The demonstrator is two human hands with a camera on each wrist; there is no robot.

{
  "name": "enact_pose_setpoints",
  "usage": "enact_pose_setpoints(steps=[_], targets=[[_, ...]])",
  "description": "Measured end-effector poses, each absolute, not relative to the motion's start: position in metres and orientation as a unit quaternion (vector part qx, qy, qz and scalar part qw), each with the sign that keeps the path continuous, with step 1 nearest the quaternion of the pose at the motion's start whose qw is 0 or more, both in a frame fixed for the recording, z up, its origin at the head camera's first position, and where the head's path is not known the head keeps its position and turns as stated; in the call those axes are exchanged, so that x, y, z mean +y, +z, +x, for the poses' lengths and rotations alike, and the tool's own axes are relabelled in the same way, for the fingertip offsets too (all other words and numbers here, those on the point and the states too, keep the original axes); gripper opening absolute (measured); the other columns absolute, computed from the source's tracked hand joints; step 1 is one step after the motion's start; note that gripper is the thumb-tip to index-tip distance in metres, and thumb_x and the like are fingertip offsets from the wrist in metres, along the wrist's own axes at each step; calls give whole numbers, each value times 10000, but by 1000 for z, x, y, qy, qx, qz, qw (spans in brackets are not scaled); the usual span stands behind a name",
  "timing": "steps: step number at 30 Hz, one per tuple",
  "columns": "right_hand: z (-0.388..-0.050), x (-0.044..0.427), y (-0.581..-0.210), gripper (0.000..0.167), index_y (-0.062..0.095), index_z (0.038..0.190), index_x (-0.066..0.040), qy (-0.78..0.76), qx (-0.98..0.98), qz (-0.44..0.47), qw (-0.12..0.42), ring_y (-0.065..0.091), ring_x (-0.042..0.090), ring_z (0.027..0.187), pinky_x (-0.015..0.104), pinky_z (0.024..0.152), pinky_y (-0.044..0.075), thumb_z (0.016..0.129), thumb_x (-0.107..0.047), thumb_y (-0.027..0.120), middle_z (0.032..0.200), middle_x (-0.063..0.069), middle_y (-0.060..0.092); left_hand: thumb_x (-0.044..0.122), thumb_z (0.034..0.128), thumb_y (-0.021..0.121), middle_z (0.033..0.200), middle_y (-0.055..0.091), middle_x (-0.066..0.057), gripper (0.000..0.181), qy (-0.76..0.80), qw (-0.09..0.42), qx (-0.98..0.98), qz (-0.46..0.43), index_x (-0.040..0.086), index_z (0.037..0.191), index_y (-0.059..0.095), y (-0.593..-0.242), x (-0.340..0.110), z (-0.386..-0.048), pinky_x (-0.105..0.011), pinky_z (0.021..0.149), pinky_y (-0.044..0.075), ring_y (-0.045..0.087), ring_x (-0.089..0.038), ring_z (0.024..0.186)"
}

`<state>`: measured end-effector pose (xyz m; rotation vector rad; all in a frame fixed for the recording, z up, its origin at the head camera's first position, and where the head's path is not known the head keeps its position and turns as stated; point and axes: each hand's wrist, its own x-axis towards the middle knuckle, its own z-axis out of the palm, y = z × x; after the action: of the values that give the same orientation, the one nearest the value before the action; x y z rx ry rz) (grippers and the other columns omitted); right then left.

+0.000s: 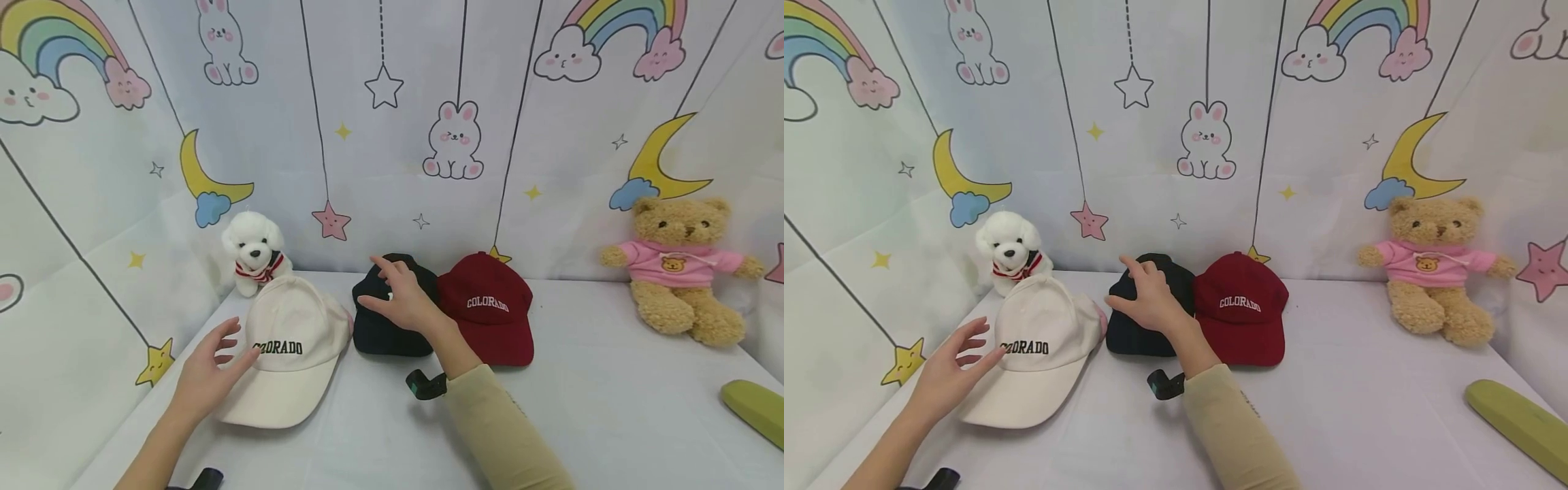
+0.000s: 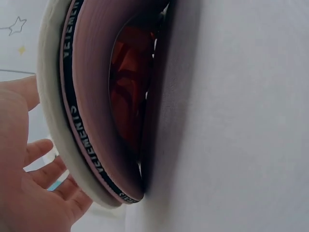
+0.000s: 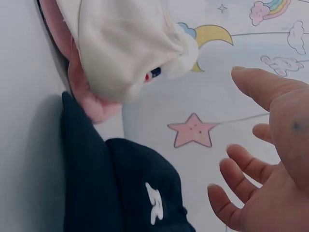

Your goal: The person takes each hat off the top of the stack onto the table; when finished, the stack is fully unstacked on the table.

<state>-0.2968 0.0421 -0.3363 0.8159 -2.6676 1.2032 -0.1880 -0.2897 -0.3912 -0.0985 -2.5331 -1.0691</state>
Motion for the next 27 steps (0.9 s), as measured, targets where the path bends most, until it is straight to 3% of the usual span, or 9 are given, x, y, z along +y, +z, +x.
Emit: enact_pose_setpoints(steps=[5, 10, 16, 27], targets=[[-298, 33, -340, 740, 353, 1563, -146, 399, -873, 274, 54, 491, 284, 1231, 486, 981, 478, 944, -327, 716, 1352, 135, 467, 325, 963, 703, 1415, 494, -252, 708, -378, 161, -912, -16, -28, 1492, 392, -395, -295, -189, -349, 915, 503, 543, -402, 1200], [-297, 23, -341, 730, 352, 1558, -141, 400, -871, 282, 46, 489, 296, 1229, 481, 978, 481, 947, -312, 714, 1337, 140, 471, 370, 978, 673, 1445, 449, -280, 754, -382, 118, -917, 3, -43, 1513, 338, -397, -297, -189, -572, 972, 465, 510, -449, 1236], [-296, 10, -342, 720, 355, 1555, -140, 398, -871, 286, 35, 482, 283, 1240, 466, 988, 476, 952, -309, 710, 1335, 140, 483, 460, 983, 637, 1481, 399, -289, 829, -396, 60, -916, 31, -35, 1542, 278, -398, -299, -189, -595, 994, 440, 480, -462, 1275], [-294, -12, -339, 739, 331, 1578, -159, 411, -866, 284, 13, 484, 279, 1261, 443, 966, 501, 962, -345, 695, 1435, 150, 434, 517, 973, 622, 1486, 404, -305, 868, -392, 27, -918, 53, -20, 1554, 266, -399, -301, -191, -584, 1017, 428, 463, -462, 1294]])
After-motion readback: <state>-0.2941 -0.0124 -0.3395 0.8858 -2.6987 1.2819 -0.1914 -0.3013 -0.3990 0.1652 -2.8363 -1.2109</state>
